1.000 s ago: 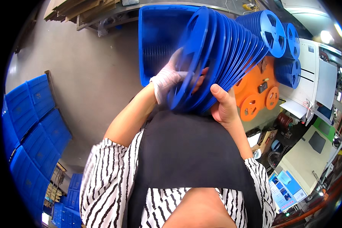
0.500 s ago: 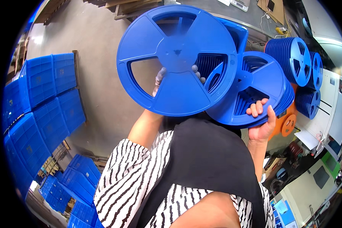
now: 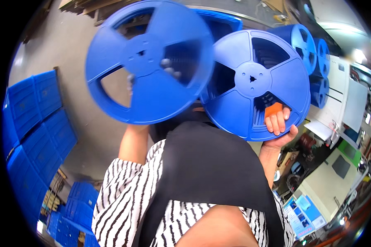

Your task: The person repeatedly picks up blue plastic spools from a stack and places them into a blue plastic bin. The person wears gloves and carefully stacks the spools vertically inside the bin. Towards the end, the person places a cardboard sheet on top of the stacked spools.

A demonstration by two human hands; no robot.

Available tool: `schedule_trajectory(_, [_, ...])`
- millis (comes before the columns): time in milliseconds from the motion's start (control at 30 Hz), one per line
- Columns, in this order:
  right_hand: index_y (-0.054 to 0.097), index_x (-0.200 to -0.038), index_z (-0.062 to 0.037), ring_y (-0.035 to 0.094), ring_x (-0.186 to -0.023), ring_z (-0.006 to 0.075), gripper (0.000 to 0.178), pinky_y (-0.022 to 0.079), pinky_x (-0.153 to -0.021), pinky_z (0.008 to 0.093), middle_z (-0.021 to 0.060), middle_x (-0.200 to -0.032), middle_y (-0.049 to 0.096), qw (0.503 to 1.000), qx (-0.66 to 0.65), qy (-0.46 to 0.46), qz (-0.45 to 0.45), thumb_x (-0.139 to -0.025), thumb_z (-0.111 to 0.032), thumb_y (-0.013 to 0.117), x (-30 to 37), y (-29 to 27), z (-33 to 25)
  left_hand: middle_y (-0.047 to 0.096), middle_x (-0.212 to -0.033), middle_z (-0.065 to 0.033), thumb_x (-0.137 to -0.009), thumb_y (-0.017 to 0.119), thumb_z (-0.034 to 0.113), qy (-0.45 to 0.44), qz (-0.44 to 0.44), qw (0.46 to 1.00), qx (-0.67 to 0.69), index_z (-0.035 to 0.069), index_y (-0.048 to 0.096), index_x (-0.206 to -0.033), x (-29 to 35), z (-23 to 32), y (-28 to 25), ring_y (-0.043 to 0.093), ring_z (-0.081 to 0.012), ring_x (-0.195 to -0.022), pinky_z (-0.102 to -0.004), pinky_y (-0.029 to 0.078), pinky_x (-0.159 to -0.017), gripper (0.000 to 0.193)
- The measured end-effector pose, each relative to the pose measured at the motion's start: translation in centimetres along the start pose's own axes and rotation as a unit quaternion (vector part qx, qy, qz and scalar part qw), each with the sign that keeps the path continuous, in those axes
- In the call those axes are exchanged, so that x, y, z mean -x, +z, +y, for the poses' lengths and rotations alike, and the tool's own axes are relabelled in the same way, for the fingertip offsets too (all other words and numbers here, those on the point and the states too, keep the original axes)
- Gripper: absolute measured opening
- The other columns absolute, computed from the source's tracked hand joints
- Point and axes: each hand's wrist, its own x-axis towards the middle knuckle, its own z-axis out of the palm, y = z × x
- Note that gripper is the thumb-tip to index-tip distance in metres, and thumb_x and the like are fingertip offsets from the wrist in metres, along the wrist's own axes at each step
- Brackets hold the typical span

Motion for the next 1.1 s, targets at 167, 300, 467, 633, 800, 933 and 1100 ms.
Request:
schedule_trajectory(167, [0.042,-0.093,-0.0102,0.046,-0.046,0.0057,0.03,0.038,-0.05,0.0226,-0.0053,-0.057,0.044,0.994,-0.049,-0.046,-0.082,-0.085,-0.02,0.069,0.7,-0.1,-1.0,0.046,-0.137,-0.0136,-0.079,0.075,0.045,0.027,-0.131,0.991,0.014,0.002,0.038,-0.142,0.0,2.9,0.1,0.046,-0.0284,-0.129,-0.0422,0.037,-0.114,0.084])
schedule_trajectory(300, [0.042,-0.092,-0.0097,0.047,-0.046,0.0065,0.029,0.039,-0.05,0.0227,-0.0046,-0.057,0.045,0.991,-0.082,-0.068,-0.087,-0.084,-0.014,0.07,0.5,0.7,-0.6,0.043,-0.139,-0.0155,-0.081,0.075,0.038,0.049,-0.158,0.982,-0.095,0.006,0.039,-0.142,0.1,5.3,-0.7,0.045,-0.0295,-0.129,-0.0445,0.038,-0.112,0.078])
schedule_trajectory(467, [0.043,-0.093,-0.0093,0.045,-0.049,0.007,0.03,0.037,-0.053,0.0241,-0.0041,-0.059,0.045,0.993,-0.074,-0.059,-0.071,-0.084,-0.019,0.07,0.3,1.1,-0.7,0.042,-0.142,-0.0167,-0.092,0.058,0.04,0.001,-0.118,0.963,-0.243,0.004,0.038,-0.143,-0.1,5.1,-1.9,0.047,-0.0233,-0.127,-0.0431,0.04,-0.11,0.065])
schedule_trajectory(633, [0.052,-0.098,-0.0068,0.046,-0.054,0.01,0.033,0.038,-0.056,0.0277,-0.0024,-0.064,0.046,0.998,0.019,-0.005,-0.059,-0.083,-0.032,0.068,-1.1,2.4,0.8,0.052,-0.135,-0.0166,-0.098,0.05,0.037,-0.098,0.032,0.904,-0.416,0.006,0.032,-0.147,-1.6,1.8,-5.8,0.053,-0.0207,-0.12,-0.0366,0.042,-0.105,0.061])
schedule_trajectory(800, [0.054,-0.107,-0.0039,0.056,-0.063,0.017,0.044,0.046,-0.058,0.0311,0.0057,-0.074,0.058,0.95,0.282,0.078,0.108,-0.081,-0.035,0.071,-0.9,5.3,7.2,0.059,-0.122,-0.0129,-0.083,0.074,0.023,-0.134,0.09,0.836,-0.525,0.009,0.027,-0.144,-4.4,-7.8,2.1,0.06,-0.022,-0.105,-0.0364,0.05,-0.092,0.078])
schedule_trajectory(933, [0.058,-0.101,-0.0018,0.06,-0.068,0.0171,0.044,0.05,-0.063,0.0298,0.0076,-0.082,0.063,0.961,0.231,0.146,0.033,-0.076,-0.028,0.083,-2.2,6.8,7.6,0.062,-0.105,-0.0132,-0.08,0.075,0.015,-0.285,0.067,0.877,-0.381,0.012,0.026,-0.143,-6.2,-8.8,2.6,0.065,-0.0221,-0.077,-0.0358,0.055,-0.065,0.079])
schedule_trajectory(1100, [0.052,-0.119,0.0016,0.067,-0.097,0.0293,0.06,0.054,-0.089,0.0428,0.0178,-0.104,0.067,0.952,0.254,0.168,0.003,-0.076,-0.029,0.082,-2.8,6.4,6.9,0.063,-0.092,-0.0082,-0.093,0.06,0.022,-0.32,0.0,0.918,-0.234,0.004,0.053,-0.123,-7.6,-8.6,-0.3,0.062,-0.0156,-0.067,-0.0285,0.047,-0.05,0.036])
